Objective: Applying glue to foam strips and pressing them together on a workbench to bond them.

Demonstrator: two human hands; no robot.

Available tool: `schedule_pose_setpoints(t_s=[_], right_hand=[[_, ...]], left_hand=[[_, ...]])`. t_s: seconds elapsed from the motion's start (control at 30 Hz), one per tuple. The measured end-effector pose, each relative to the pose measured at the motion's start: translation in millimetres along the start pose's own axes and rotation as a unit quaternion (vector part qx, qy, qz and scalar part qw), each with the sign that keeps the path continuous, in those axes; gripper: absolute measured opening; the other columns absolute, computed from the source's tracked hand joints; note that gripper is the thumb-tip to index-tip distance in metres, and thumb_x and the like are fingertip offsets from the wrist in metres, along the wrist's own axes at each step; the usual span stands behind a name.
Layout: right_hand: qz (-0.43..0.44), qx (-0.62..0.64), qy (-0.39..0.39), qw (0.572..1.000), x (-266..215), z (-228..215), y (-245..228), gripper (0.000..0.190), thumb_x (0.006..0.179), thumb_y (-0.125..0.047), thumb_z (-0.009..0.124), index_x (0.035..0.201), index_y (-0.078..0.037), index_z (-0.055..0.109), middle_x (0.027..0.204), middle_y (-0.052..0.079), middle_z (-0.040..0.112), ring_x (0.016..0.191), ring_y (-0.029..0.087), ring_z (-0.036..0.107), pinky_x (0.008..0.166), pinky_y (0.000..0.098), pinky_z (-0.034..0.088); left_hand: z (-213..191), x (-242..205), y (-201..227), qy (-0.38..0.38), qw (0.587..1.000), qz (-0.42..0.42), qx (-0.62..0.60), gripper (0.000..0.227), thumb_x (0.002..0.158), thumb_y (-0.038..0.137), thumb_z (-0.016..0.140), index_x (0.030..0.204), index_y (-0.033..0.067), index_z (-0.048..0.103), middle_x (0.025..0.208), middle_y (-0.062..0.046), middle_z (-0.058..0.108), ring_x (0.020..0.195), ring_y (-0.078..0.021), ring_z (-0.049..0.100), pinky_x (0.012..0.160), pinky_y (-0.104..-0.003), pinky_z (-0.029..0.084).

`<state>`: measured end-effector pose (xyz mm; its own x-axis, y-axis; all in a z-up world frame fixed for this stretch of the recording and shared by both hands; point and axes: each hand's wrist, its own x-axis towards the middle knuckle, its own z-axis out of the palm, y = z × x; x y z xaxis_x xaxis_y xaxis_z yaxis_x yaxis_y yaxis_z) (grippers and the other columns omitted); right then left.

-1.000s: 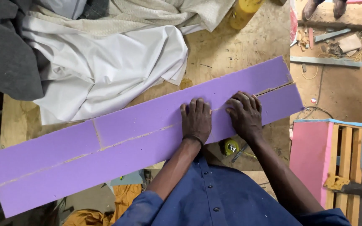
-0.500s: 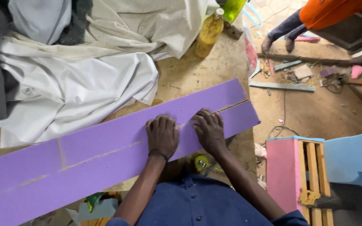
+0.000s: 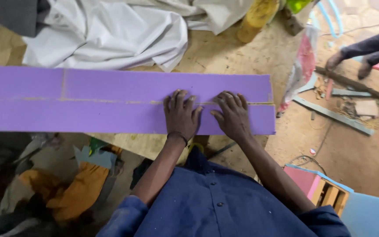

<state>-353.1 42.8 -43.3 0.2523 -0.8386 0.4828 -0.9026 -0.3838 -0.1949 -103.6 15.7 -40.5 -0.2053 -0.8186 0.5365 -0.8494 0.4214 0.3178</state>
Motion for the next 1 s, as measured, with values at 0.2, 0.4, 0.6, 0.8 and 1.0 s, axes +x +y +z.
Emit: schedule_pose_setpoints(t_s=[0.2,0.4,0.6,0.8,1.0], right_hand=[[-0.017,0.051,-0.010,0.998,5,-17,4,0.054,0.123,-0.058,0.078,0.154,-0.014,0.080,0.150,0.012,0.073,0.155,0.040,0.068,0.135,0.0613,0.043],[-0.011,0.043,0.013,0.999,17,-10,-1,0.045,0.122,-0.060,0.078,0.147,-0.024,0.084,0.141,0.007,0.072,0.148,0.038,0.069,0.133,0.0608,0.044],[0.014,0.022,0.017,1.000,19,-7,-14,0.039,0.122,-0.059,0.079,0.141,-0.026,0.087,0.141,0.007,0.072,0.148,0.040,0.068,0.132,0.0621,0.045],[0.024,-0.011,0.008,1.000,24,-3,-19,0.026,0.129,-0.049,0.073,0.128,-0.027,0.087,0.136,0.007,0.074,0.145,0.038,0.070,0.130,0.0614,0.048],[0.016,-0.051,0.030,0.998,29,7,-22,0.012,0.116,-0.036,0.090,0.122,-0.026,0.085,0.131,0.006,0.074,0.139,0.037,0.069,0.124,0.0604,0.051]], left_hand=[[22,-11,16,0.002,1.000,-0.015,-0.015,0.053,0.105,0.060,0.088,0.145,0.0266,0.081,0.155,-0.004,0.070,0.161,-0.0363,0.063,0.133,-0.066,0.044],[35,12,12,-0.022,1.000,0.019,-0.007,0.037,0.112,0.054,0.083,0.136,0.0264,0.077,0.136,0.001,0.065,0.145,-0.0296,0.064,0.125,-0.057,0.048],[-2,22,9,-0.068,0.995,0.071,-0.007,0.033,0.121,0.054,0.070,0.133,0.0241,0.074,0.139,0.000,0.064,0.147,-0.0300,0.062,0.124,-0.053,0.046],[1,21,9,-0.117,0.990,0.077,0.017,0.021,0.114,0.026,0.077,0.135,0.0284,0.075,0.143,-0.001,0.062,0.150,-0.0344,0.056,0.126,-0.061,0.043],[15,18,10,-0.139,0.987,0.066,0.046,0.033,0.110,0.018,0.078,0.139,0.0300,0.071,0.141,0.002,0.060,0.153,-0.0330,0.054,0.128,-0.062,0.041]])
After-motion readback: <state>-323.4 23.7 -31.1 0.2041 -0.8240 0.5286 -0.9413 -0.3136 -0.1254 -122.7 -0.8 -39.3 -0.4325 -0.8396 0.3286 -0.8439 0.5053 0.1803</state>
